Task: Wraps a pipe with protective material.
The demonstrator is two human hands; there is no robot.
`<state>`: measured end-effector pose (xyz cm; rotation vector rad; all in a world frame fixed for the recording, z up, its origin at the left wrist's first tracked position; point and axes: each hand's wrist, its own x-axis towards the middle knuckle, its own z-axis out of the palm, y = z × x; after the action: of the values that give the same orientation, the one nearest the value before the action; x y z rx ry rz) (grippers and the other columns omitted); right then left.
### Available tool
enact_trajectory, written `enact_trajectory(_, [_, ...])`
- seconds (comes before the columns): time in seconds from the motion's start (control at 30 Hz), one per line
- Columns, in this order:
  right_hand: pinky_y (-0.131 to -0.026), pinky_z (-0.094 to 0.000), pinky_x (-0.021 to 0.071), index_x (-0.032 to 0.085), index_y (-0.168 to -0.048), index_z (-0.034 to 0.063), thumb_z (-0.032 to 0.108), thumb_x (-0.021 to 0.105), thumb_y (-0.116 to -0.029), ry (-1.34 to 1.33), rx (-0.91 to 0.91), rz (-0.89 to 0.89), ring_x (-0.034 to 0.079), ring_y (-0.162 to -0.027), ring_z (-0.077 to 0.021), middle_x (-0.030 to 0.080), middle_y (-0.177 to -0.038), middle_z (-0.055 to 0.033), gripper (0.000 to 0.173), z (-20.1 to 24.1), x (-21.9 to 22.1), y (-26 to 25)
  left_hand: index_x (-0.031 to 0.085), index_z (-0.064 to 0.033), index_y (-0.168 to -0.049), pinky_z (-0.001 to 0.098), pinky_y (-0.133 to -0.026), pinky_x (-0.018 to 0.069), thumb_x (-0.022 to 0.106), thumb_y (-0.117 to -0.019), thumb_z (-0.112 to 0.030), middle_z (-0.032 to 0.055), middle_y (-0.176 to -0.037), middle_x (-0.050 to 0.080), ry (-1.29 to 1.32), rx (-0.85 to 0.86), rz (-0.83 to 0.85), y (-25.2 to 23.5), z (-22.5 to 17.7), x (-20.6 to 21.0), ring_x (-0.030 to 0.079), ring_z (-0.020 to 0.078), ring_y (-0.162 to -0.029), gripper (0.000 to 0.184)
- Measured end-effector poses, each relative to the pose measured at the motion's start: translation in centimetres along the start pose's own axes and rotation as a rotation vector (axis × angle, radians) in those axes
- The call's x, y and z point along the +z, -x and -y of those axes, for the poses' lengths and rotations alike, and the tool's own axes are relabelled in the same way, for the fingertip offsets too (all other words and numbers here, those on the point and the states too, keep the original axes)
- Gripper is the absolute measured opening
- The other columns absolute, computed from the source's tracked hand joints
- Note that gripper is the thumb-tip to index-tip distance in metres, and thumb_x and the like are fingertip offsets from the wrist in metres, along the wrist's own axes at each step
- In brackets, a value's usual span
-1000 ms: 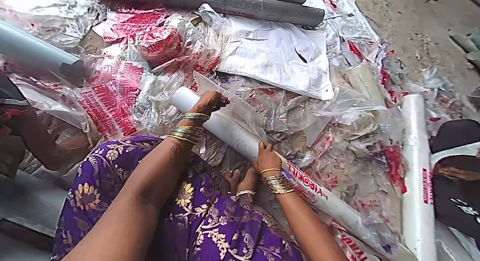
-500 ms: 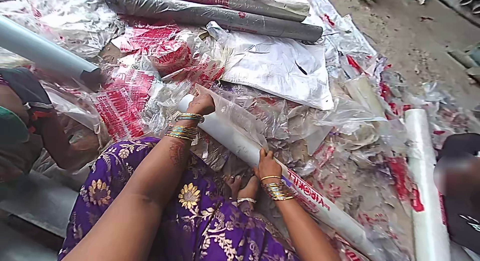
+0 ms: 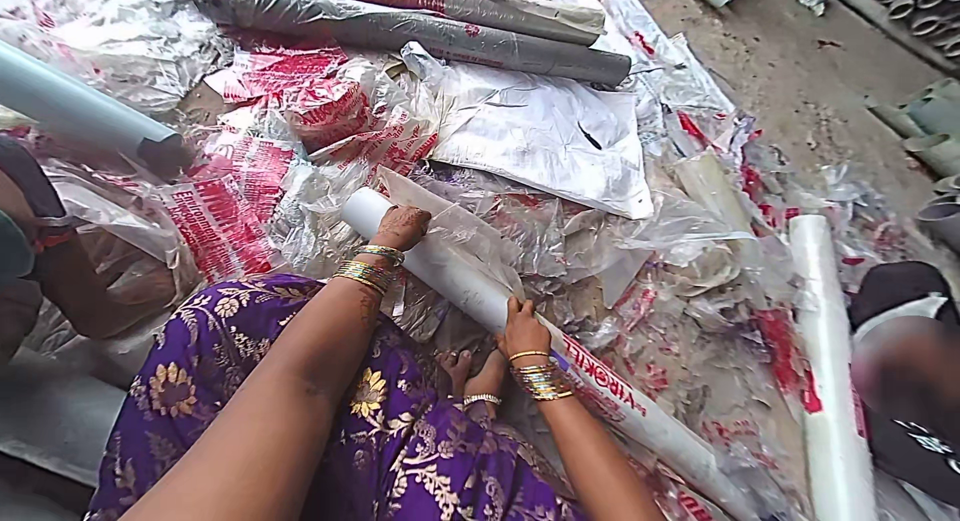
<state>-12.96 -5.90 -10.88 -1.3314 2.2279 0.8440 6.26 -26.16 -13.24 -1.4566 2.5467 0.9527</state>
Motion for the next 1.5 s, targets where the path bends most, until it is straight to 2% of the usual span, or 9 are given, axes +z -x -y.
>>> enact_trajectory(0.07, [-0.084,-0.0510,0.0581,0.026,-0.163,0.0072,0.027,0.071,-0.0935,-0.001,0.003,0.003,0.069,-0.109,-0.0408,0.035,-0.160,-0.0274,0.085,0.0,0.0,-0.1,0.067,0.0014,-0.123,0.0681,-0.096,0.0462,0.054,-0.1025,-0.006,0.0284,-0.120,0.068,-0.003,-0.032,0.005,0.2,-0.6,-0.2,0.063,0.0489,-0.119,0.025])
enact_trajectory(0.17, [-0.084,-0.0511,0.0582,0.026,-0.163,0.0071,0.026,0.072,-0.0934,0.007,0.008,0.005,0.069,-0.108,-0.0411,0.036,-0.159,-0.0272,0.085,0.3,0.0,0.0,0.065,-0.0009,-0.128,0.0697,-0.090,0.0478,0.054,-0.1031,-0.005,0.0298,-0.117,0.068,0.002,-0.066,-0.034,0.5,-1.1,-0.2,0.063,0.0519,-0.115,0.027])
enact_trajectory(0.4, [-0.083,-0.0494,0.0585,0.027,-0.162,0.0069,0.026,0.070,-0.0936,0.031,0.028,0.015,0.070,-0.107,-0.0406,0.035,-0.160,-0.0261,0.084,0.7,-0.1,-0.1,0.061,-0.0018,-0.131,0.0694,-0.089,0.0473,0.052,-0.1038,-0.005,0.0305,-0.114,0.068,0.003,-0.109,-0.055,-0.1,-1.4,-0.3,0.063,0.0526,-0.113,0.029])
enact_trajectory(0.57, [-0.082,-0.0497,0.0586,0.027,-0.162,0.0062,0.026,0.072,-0.0927,0.032,0.033,0.015,0.070,-0.106,-0.0396,0.036,-0.159,-0.0271,0.085,0.8,-0.1,-0.2,0.063,-0.0036,-0.130,0.0688,-0.091,0.0475,0.052,-0.1077,-0.019,0.0286,-0.117,0.069,0.053,-0.148,-0.060,-0.7,-1.2,-0.6,0.063,0.0499,-0.116,0.029])
enact_trajectory(0.67, [-0.082,-0.0503,0.0585,0.027,-0.162,0.0067,0.028,0.072,-0.0928,0.036,0.036,0.015,0.070,-0.106,-0.0397,0.035,-0.160,-0.0270,0.085,0.9,0.1,-0.2,0.065,-0.0026,-0.125,0.0700,-0.089,0.0478,0.055,-0.1057,-0.018,0.0283,-0.115,0.069,0.080,-0.155,-0.076,-0.8,-1.2,-0.6,0.064,0.0508,-0.114,0.026])
enact_trajectory(1.1, [-0.081,-0.0496,0.0593,0.028,-0.161,0.0065,0.024,0.073,-0.0919,0.024,0.040,-0.003,0.071,-0.104,-0.0397,0.036,-0.159,-0.0267,0.084,1.2,0.8,0.3,0.064,-0.0008,-0.123,0.0686,-0.093,0.0480,0.054,-0.1058,-0.016,0.0280,-0.116,0.069,0.123,-0.160,-0.093,-0.7,-1.7,-0.3,0.064,0.0493,-0.117,0.025])
enact_trajectory(1.27, [-0.081,-0.0492,0.0599,0.032,-0.160,0.0053,0.031,0.073,-0.0943,0.001,0.028,0.001,0.071,-0.102,-0.0397,0.036,-0.158,-0.0282,0.081,1.9,1.6,2.0,0.065,0.0001,-0.121,0.0689,-0.094,0.0471,0.055,-0.1044,-0.013,0.0268,-0.116,0.069,0.168,-0.130,-0.078,-0.3,-2.3,-0.8,0.063,0.0485,-0.117,0.024])
enact_trajectory(1.4, [-0.082,-0.0480,0.0600,0.031,-0.160,0.0045,0.040,0.068,-0.0973,0.007,0.019,0.010,0.071,-0.104,-0.0393,0.034,-0.159,-0.0289,0.081,2.1,1.5,2.5,0.066,-0.0004,-0.118,0.0654,-0.093,0.0484,0.056,-0.1024,-0.011,0.0234,-0.113,0.071,0.197,-0.051,-0.075,-0.4,-3.4,-1.4,0.067,0.0443,-0.109,0.021])
enact_trajectory(1.5, [-0.082,-0.0482,0.0597,0.031,-0.160,0.0049,0.041,0.068,-0.0974,-0.008,0.019,0.003,0.071,-0.103,-0.0389,0.034,-0.159,-0.0287,0.081,2.0,1.9,2.4,0.068,0.0011,-0.112,0.0644,-0.092,0.0498,0.057,-0.1018,-0.011,0.0223,-0.106,0.072,0.256,0.030,-0.079,-0.3,-4.0,-1.6,0.070,0.0417,-0.101,0.019])
